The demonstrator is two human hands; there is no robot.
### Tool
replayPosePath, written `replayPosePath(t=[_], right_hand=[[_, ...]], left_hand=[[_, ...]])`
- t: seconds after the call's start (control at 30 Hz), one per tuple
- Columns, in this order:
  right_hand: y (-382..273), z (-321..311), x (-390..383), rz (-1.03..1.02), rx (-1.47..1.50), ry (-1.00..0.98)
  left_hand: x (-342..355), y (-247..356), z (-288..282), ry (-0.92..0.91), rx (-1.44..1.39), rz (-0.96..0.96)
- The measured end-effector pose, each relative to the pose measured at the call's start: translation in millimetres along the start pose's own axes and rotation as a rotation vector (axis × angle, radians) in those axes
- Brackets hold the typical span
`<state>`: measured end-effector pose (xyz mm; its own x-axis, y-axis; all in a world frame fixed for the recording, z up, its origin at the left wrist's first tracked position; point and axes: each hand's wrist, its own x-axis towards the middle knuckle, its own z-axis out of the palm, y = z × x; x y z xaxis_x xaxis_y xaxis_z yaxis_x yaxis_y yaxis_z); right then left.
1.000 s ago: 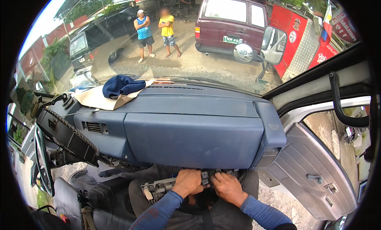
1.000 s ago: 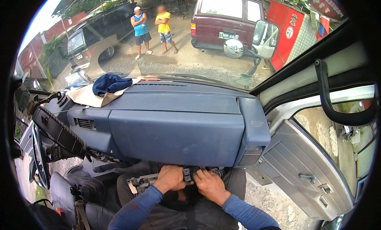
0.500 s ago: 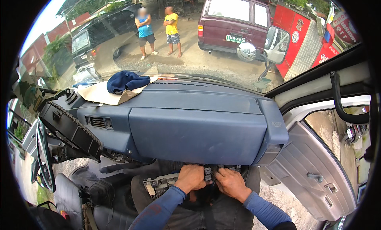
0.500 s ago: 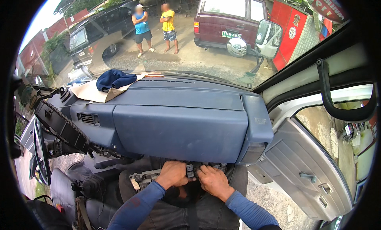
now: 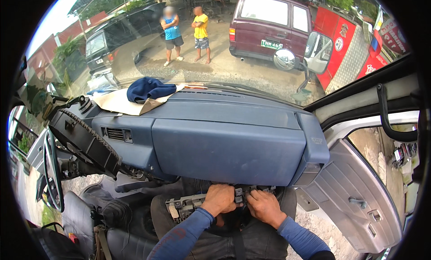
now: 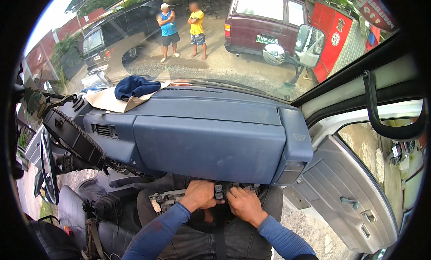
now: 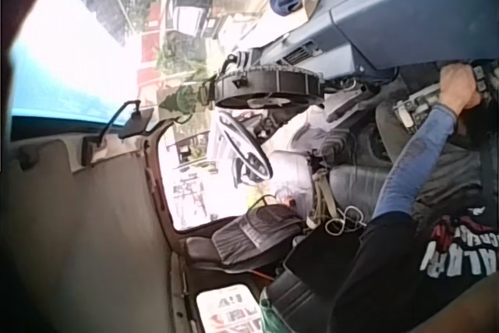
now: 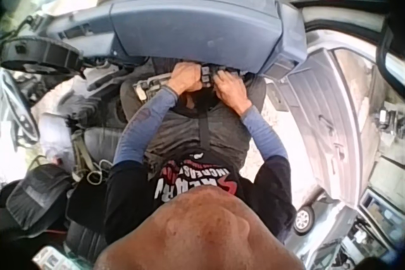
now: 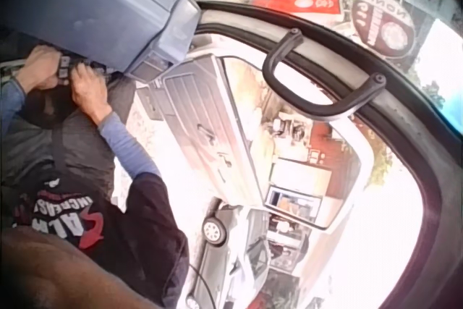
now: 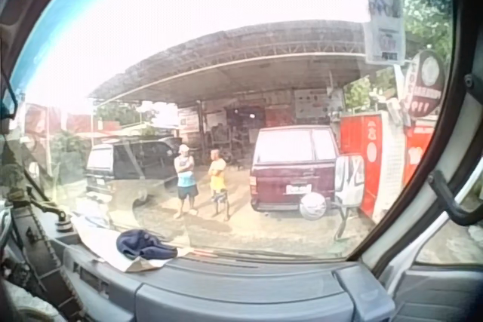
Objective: The person removes the dashboard fuse box cover, uses a screwdriver to detach the fuse box, and manipulates the wiring harness and connectors. The person then reattaches the fuse box and closes the cover.
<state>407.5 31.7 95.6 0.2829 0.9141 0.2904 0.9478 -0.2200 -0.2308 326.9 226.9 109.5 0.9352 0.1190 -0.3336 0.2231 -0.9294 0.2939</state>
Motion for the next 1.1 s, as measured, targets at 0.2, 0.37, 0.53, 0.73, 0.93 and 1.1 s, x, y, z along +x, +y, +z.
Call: replayPosePath(t=[0.2, 0.37, 0.53, 0.73, 0.93, 1.1], right_hand=[[1, -3, 0, 0.078, 0.052, -0.006], [5, -12, -1, 0.076, 0.057, -0.015], [4, 1, -10, 0.101, 0.057, 0.048], [3, 1, -8, 0.101, 0.056, 0.077], [-3, 5, -8, 0.114, 0.058, 0.079], [-1, 7, -5, 0.104, 0.056, 0.072]], left_hand=[[1, -5, 11, 0.085, 0.005, 0.039], [-1, 1, -2, 0.015, 0.011, -0.007], [4, -1, 8, 0.049, 0.025, -0.002], [3, 2, -4, 0.011, -0.012, -0.052], [4, 5, -2, -0.006, -0.017, -0.052], [3, 7, -4, -0.012, 0.017, -0.071]])
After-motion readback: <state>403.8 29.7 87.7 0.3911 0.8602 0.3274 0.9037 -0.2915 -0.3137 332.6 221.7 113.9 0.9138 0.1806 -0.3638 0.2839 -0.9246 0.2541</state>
